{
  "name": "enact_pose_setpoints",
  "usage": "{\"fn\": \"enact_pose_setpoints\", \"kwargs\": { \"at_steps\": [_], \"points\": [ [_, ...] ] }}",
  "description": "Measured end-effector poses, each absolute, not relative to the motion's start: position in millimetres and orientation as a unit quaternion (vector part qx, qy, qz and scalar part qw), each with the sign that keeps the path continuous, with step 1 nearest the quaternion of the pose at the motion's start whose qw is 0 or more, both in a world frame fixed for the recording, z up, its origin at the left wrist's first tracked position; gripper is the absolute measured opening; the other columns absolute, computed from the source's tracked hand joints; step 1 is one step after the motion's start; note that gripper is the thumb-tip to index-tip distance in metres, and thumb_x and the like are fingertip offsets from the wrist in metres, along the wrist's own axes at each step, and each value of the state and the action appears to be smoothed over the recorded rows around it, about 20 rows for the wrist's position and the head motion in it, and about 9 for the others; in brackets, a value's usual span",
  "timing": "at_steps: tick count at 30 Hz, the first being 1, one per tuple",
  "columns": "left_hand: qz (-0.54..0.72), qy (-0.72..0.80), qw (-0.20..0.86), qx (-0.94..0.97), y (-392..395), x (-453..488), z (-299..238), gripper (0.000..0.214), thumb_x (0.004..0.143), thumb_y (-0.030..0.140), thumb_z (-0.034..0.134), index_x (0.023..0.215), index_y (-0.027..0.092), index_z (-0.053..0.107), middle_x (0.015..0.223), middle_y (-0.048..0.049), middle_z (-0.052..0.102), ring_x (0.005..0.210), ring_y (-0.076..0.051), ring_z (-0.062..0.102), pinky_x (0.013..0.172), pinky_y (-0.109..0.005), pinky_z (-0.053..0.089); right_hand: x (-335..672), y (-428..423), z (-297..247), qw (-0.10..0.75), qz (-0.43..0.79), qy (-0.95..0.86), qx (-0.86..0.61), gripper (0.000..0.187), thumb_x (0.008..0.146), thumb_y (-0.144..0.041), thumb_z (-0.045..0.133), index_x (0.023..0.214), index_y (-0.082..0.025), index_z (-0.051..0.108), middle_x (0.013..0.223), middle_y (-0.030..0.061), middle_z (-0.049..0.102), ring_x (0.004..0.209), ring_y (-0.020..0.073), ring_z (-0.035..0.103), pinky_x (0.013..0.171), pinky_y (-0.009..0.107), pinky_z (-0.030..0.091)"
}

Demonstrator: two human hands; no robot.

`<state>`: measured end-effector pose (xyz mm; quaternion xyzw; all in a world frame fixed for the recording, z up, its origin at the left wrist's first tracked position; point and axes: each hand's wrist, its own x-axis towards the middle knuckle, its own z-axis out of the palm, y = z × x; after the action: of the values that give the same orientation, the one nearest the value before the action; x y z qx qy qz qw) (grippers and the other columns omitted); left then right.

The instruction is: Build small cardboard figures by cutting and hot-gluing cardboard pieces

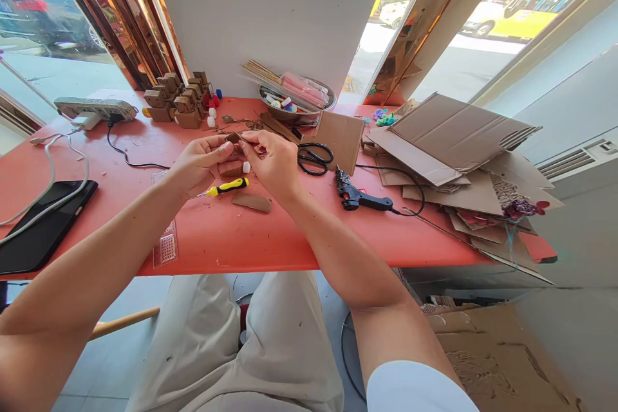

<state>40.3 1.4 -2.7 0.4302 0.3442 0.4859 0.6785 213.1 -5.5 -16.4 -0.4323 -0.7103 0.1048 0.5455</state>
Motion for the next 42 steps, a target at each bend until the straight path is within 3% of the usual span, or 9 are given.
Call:
{"fn": "enact_pose_setpoints", "kwargs": {
  "at_steps": [5, 9, 13, 17, 21, 25, 30, 35, 42],
  "points": [
    [0.517, 0.336, 0.651, 0.443, 1, 42, -3, 0.031, 0.072, 0.021, 0.1, 0.093, 0.014, 0.078, 0.086, -0.0052, 0.084, 0.081, -0.019, 0.083, 0.083, -0.03, 0.07, 215, -5, -14, 0.525, 0.115, -0.729, -0.424, 0.017, 0.098, -0.037, 0.072, 0.102, -0.025, 0.084, 0.106, 0.005, 0.086, 0.094, 0.0214, 0.079, 0.087, 0.033, 0.063],
    [0.544, 0.344, 0.624, 0.444, 4, 40, 0, 0.024, 0.078, 0.024, 0.096, 0.087, 0.015, 0.076, 0.085, -0.0047, 0.083, 0.075, -0.014, 0.08, 0.076, -0.024, 0.067, 223, -3, 1, 0.478, 0.127, -0.751, -0.438, 0.033, 0.096, -0.051, 0.077, 0.113, -0.024, 0.079, 0.1, 0.0048, 0.085, 0.087, 0.0211, 0.077, 0.083, 0.033, 0.059],
    [0.562, 0.353, 0.603, 0.443, 7, 37, 2, 0.019, 0.083, 0.026, 0.091, 0.086, 0.016, 0.074, 0.092, -0.0065, 0.084, 0.074, -0.012, 0.078, 0.071, -0.021, 0.063, 235, -8, 19, 0.302, 0.149, -0.801, -0.495, 0.039, 0.097, -0.05, 0.075, 0.073, -0.019, 0.071, 0.066, 0.0021, 0.072, 0.065, 0.0169, 0.064, 0.068, 0.03, 0.047],
    [0.56, 0.358, 0.596, 0.449, 6, 37, 2, 0.02, 0.081, 0.026, 0.09, 0.088, 0.018, 0.073, 0.089, -0.0041, 0.082, 0.068, -0.011, 0.073, 0.065, -0.021, 0.06, 235, -21, 19, 0.07, 0.196, -0.861, -0.464, 0.041, 0.077, -0.034, 0.093, 0.056, -0.024, 0.059, 0.052, -0.0027, 0.059, 0.05, 0.0157, 0.053, 0.054, 0.031, 0.038],
    [0.547, 0.376, 0.568, 0.486, 1, 39, 3, 0.027, 0.076, 0.026, 0.092, 0.094, 0.02, 0.072, 0.082, -0.0006, 0.077, 0.066, -0.012, 0.07, 0.063, -0.024, 0.058, 221, -36, 13, 0.06, 0.13, -0.885, -0.442, 0.049, 0.062, -0.015, 0.098, 0.054, -0.026, 0.051, 0.055, -0.0016, 0.059, 0.057, 0.0191, 0.057, 0.056, 0.032, 0.039],
    [0.511, 0.401, 0.492, 0.58, -1, 40, 0, 0.024, 0.074, 0.025, 0.089, 0.092, 0.02, 0.073, 0.077, 0.0012, 0.071, 0.064, -0.013, 0.064, 0.06, -0.024, 0.053, 223, -35, 23, 0.018, 0.171, -0.896, -0.41, 0.049, 0.071, -0.012, 0.087, 0.05, -0.025, 0.046, 0.05, -0.0035, 0.056, 0.057, 0.0159, 0.054, 0.056, 0.031, 0.036],
    [0.431, 0.439, 0.363, 0.7, 0, 41, -10, 0.019, 0.073, 0.027, 0.085, 0.09, 0.022, 0.077, 0.076, 0.0011, 0.071, 0.069, -0.017, 0.061, 0.069, -0.028, 0.049, 249, -17, 41, 0.138, 0.388, -0.854, -0.318, 0.022, 0.08, -0.03, 0.084, 0.071, -0.022, 0.066, 0.06, -0.0058, 0.067, 0.055, 0.0111, 0.057, 0.055, 0.025, 0.041],
    [0.326, 0.393, 0.253, 0.822, -3, 44, -13, 0.007, 0.073, 0.023, 0.077, 0.08, 0.025, 0.077, 0.082, -0.0032, 0.075, 0.079, -0.024, 0.065, 0.08, -0.034, 0.049, 249, -7, 36, 0.352, 0.434, -0.76, -0.332, 0.046, 0.082, -0.063, 0.086, 0.081, -0.022, 0.066, 0.065, -0.0019, 0.068, 0.057, 0.0118, 0.059, 0.053, 0.025, 0.046],
    [0.291, 0.352, 0.234, 0.858, -6, 44, -10, 0.014, 0.076, 0.024, 0.078, 0.087, 0.029, 0.085, 0.092, -0.0075, 0.082, 0.097, -0.031, 0.074, 0.094, -0.04, 0.055, 241, -1, 21, 0.409, 0.417, -0.719, -0.375, 0.03, 0.09, -0.046, 0.083, 0.084, -0.021, 0.067, 0.074, 0.0009, 0.074, 0.063, 0.0149, 0.066, 0.058, 0.028, 0.055]
  ]
}}
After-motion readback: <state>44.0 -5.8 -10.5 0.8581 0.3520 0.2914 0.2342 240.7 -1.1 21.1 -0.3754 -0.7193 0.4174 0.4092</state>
